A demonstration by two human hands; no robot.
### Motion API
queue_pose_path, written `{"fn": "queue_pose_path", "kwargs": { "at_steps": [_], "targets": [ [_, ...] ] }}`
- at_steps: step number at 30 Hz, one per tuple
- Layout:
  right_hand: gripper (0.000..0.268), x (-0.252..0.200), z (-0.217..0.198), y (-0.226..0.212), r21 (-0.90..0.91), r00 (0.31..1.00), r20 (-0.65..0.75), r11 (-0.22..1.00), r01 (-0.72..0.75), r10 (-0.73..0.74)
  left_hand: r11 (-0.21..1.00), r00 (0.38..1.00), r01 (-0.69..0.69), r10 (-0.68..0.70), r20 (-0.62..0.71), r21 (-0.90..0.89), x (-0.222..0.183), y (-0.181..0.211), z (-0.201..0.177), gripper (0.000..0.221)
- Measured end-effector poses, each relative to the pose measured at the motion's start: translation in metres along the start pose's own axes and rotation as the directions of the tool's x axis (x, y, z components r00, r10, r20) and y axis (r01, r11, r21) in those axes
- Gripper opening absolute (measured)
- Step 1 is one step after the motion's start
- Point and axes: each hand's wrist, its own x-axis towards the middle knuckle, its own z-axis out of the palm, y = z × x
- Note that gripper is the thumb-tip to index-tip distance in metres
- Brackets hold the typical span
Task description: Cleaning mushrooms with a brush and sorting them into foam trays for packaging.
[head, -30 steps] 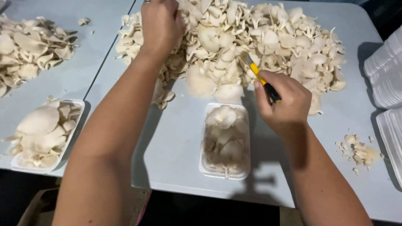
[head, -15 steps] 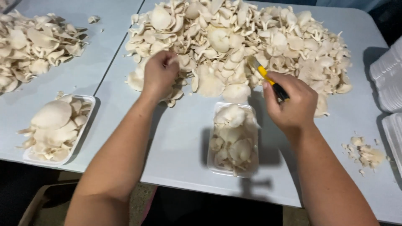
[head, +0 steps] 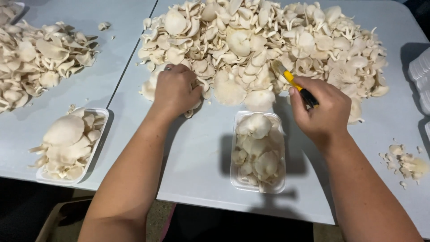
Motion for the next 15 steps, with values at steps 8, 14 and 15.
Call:
{"fn": "queue_pose_path", "kwargs": {
  "at_steps": [8, 14, 15],
  "targets": [
    [0.015, -0.004, 0.003, 0.001, -0.016, 1.000, 0.009, 1.000, 0.007, -0.006, 0.987, 0.998, -0.036, 0.042, -0.036, 0.157, 0.011, -0.015, 0.052, 0.015],
    [0.016, -0.003, 0.002, 0.003, -0.006, 1.000, -0.006, 1.000, 0.023, -0.023, 0.999, 0.999, -0.010, 0.012, -0.048, 0.040, 0.012, -0.009, 0.040, 0.012],
    [0.017, -0.003, 0.002, 0.003, -0.008, 0.999, 0.003, 0.999, 0.033, -0.032, 1.000, 0.998, 0.005, -0.006, -0.059, -0.015, 0.011, -0.006, 0.037, 0.012]
  ]
}}
